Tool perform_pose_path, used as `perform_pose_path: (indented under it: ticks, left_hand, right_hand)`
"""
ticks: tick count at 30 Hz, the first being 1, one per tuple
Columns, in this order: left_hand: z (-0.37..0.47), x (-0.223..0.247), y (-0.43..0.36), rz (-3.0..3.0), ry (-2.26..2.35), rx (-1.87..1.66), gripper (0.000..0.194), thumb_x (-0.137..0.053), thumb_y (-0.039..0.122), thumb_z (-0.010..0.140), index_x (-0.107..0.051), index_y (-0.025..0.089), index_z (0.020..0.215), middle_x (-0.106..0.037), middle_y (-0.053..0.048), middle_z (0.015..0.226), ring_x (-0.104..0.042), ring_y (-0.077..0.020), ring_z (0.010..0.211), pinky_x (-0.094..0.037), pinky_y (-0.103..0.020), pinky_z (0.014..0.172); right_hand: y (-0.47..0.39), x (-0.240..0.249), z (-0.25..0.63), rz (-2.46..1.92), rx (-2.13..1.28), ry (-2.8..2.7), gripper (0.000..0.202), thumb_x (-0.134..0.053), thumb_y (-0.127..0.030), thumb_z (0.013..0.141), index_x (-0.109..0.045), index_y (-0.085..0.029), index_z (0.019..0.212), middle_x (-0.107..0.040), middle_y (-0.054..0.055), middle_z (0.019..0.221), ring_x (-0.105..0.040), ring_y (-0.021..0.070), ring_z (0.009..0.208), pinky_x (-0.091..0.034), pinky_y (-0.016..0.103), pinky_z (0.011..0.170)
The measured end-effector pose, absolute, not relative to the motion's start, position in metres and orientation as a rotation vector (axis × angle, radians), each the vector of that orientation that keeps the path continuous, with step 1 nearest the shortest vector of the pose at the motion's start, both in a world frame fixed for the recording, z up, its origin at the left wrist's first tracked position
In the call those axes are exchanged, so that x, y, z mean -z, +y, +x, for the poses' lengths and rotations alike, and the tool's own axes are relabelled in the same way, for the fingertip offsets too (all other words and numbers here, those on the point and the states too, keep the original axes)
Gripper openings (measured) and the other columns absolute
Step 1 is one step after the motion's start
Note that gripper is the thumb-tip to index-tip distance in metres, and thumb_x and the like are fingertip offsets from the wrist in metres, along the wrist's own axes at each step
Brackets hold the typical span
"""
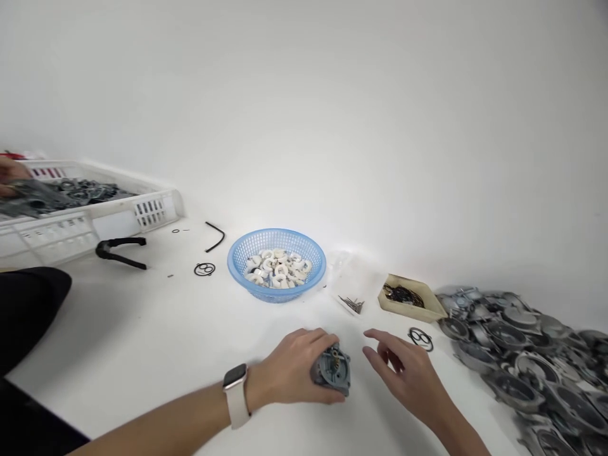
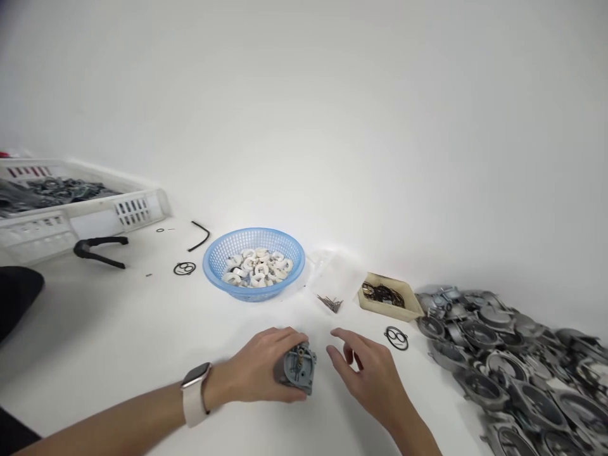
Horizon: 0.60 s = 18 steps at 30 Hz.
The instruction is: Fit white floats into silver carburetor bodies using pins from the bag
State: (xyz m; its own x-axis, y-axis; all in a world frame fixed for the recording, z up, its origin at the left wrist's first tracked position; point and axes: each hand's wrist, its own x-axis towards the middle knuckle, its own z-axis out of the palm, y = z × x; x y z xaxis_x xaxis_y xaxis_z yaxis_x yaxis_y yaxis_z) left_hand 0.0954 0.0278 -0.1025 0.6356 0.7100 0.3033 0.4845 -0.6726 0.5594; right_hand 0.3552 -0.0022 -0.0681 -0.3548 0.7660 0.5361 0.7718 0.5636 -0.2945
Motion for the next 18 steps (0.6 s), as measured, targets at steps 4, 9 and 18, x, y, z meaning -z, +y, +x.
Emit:
perform_pose_path:
  ticks: [4,9,18]
  left_hand:
    - [0.092,0.105,0.030,2.409,0.913,-0.683,0.085,-0.085,0.066,0.070,-0.056,0.027,0.139,-0.069,-0.008,0.120,-0.069,-0.0335,0.102,-0.055,-0.048,0.092]
    - [0.080,0.096,0.040,2.330,0.830,-0.609,0.101,-0.083,0.073,0.068,-0.048,0.029,0.152,-0.068,-0.011,0.126,-0.068,-0.0370,0.110,-0.054,-0.045,0.095]
    - [0.080,0.091,0.038,2.153,0.670,-0.747,0.090,-0.090,0.067,0.062,-0.059,0.035,0.140,-0.069,-0.005,0.136,-0.067,-0.0370,0.118,-0.052,-0.045,0.100]
  right_hand:
    - [0.041,0.029,0.305,-1.340,0.028,-2.359,0.027,-0.058,-0.040,0.101,-0.072,-0.019,0.113,-0.070,0.002,0.082,-0.064,0.0157,0.070,-0.049,0.028,0.066]
    - [0.126,-0.009,0.214,-1.470,0.015,-2.532,0.024,-0.054,-0.037,0.107,-0.069,-0.021,0.117,-0.071,0.006,0.112,-0.068,0.0194,0.099,-0.056,0.037,0.088]
    - [0.187,0.016,0.130,-1.850,-0.176,-2.744,0.035,-0.066,-0.037,0.102,-0.063,-0.019,0.132,-0.064,0.010,0.133,-0.067,0.0244,0.111,-0.059,0.046,0.094]
